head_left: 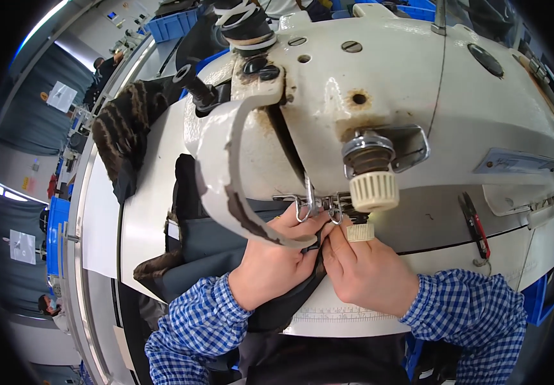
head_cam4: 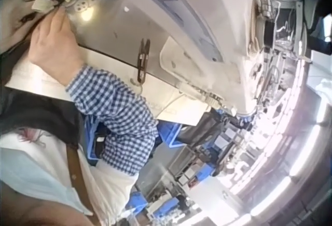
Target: Using an industrial sewing machine to stitch together leather and fabric components.
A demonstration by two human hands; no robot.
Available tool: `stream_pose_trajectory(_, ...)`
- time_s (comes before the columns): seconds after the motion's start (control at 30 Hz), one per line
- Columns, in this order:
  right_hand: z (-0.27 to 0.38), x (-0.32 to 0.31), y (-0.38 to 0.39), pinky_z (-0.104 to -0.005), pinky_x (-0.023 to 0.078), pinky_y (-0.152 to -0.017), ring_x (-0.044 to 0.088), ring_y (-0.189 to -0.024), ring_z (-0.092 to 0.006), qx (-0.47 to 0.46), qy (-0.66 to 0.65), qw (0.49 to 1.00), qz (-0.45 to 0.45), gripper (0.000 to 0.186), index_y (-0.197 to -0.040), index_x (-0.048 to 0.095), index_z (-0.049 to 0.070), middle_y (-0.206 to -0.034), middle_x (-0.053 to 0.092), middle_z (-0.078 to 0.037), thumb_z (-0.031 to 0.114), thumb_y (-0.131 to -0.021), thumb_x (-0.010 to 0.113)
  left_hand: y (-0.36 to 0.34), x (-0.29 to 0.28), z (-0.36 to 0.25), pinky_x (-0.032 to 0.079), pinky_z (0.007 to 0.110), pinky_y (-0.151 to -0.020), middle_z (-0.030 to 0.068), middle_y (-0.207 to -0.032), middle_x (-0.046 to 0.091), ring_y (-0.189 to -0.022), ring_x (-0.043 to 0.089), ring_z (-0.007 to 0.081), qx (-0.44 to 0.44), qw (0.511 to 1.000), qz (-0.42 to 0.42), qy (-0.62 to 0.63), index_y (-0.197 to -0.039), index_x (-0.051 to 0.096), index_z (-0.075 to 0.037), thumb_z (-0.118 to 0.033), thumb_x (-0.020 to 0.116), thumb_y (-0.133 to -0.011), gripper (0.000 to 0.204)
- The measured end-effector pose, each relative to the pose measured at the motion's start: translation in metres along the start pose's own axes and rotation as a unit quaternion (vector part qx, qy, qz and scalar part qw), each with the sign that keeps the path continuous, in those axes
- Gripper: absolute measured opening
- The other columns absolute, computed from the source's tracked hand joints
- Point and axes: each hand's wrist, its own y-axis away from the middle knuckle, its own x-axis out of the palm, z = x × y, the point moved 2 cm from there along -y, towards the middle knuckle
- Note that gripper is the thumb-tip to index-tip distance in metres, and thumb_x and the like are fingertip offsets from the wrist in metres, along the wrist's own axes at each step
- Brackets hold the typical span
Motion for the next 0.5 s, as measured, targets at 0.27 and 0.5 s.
stream_pose_trajectory(0.27, -0.007, -0.006, -0.001, -0.0405, 0.056, -0.088, 0.066, -0.101, -0.0366, 0.014, 0.000, 1.000, -0.013, 0.028, -0.093, 0.069, -0.008, -0.102, 0.069, -0.025, 0.016, -0.078, 0.066, -0.008, -0.003, 0.002, 0.058, 0.042, -0.071, 0.0187, -0.107, 0.066, -0.081, 0.069, 0.0381, 0.025, 0.999, 0.019, -0.044, -0.117, 0.068, -0.001, -0.002, 0.071, -0.077, 0.040)
stream_pose_trajectory(0.5, -0.013, -0.011, 0.003, -0.0333, 0.051, -0.074, 0.061, -0.090, -0.0262, 0.019, -0.050, 0.999, -0.009, 0.033, -0.099, 0.070, -0.008, -0.103, 0.070, -0.021, 0.018, -0.080, 0.064, -0.002, 0.000, 0.013, 0.057, 0.043, -0.067, 0.0168, -0.098, 0.066, -0.081, 0.067, 0.0362, 0.062, 0.994, 0.044, -0.076, -0.099, 0.067, -0.001, -0.005, 0.073, -0.070, 0.030)
